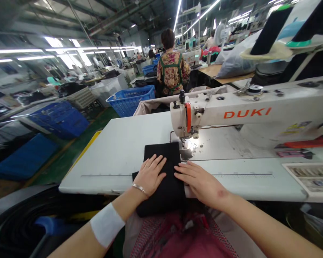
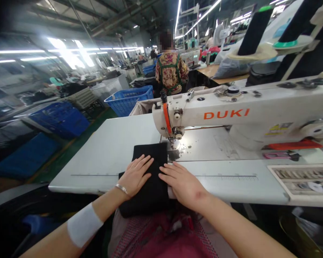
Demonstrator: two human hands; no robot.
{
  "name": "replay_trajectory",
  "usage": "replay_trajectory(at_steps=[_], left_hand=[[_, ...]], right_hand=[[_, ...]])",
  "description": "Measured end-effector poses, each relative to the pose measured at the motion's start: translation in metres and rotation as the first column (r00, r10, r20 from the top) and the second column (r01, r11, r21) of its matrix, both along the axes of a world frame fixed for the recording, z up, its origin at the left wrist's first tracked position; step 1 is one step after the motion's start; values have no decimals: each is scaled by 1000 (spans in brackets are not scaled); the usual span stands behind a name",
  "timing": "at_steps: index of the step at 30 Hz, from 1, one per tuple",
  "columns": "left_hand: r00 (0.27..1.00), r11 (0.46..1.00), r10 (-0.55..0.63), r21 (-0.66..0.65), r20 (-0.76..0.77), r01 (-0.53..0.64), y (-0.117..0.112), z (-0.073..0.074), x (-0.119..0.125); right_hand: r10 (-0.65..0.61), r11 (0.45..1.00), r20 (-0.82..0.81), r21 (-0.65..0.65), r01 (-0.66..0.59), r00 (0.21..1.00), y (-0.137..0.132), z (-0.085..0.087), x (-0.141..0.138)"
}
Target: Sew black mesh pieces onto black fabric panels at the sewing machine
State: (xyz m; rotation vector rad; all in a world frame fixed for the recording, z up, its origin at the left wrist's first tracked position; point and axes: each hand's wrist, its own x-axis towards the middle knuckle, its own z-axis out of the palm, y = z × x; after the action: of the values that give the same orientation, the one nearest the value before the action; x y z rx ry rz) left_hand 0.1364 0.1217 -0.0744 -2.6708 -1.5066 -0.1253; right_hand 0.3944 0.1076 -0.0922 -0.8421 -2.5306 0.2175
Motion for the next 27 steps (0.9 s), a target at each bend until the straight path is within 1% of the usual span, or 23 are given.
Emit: replay_trajectory(at_steps=[3,5,7,9,11,13,16,19,21,23,27], left_hand=[[999,999,24,22,39,-25,46,0,4],[999,999,13,42,50,-15,70,0,12],[998,998,-23,52,54,20,86,0,22],[995,995,-88,44,52,86,95,0,32],[988,989,-144,27,49,142,97,-1,41],[986,988,-156,17,54,155,91,-2,48],[988,990,-137,21,73,136,71,-3,56],[988,991,-130,22,87,128,49,-3,62],[988,992,-123,18,94,122,41,-3,65],[987,992,-123,10,104,123,41,-3,65],[974,987,-158,2,165,160,50,-2,59]], right_hand=[[-6,1000,7,-2,6,1000,5,-1,-6],[-33,999,3,-6,33,999,4,-2,-7],[-63,998,-10,-7,63,998,3,-2,-8],[-92,996,-24,-4,92,995,1,-2,-9],[-113,994,-48,-3,113,992,-3,-2,-11],[-117,993,-83,-12,117,990,-9,-2,-9],[-110,994,-150,-14,109,982,-22,-4,-3],[-69,997,-220,29,77,973,-33,-8,2],[-43,996,-245,59,59,969,-35,-9,2],[-54,995,-249,66,72,967,-35,-9,0],[-93,994,-248,31,104,964,-33,-8,-4]])
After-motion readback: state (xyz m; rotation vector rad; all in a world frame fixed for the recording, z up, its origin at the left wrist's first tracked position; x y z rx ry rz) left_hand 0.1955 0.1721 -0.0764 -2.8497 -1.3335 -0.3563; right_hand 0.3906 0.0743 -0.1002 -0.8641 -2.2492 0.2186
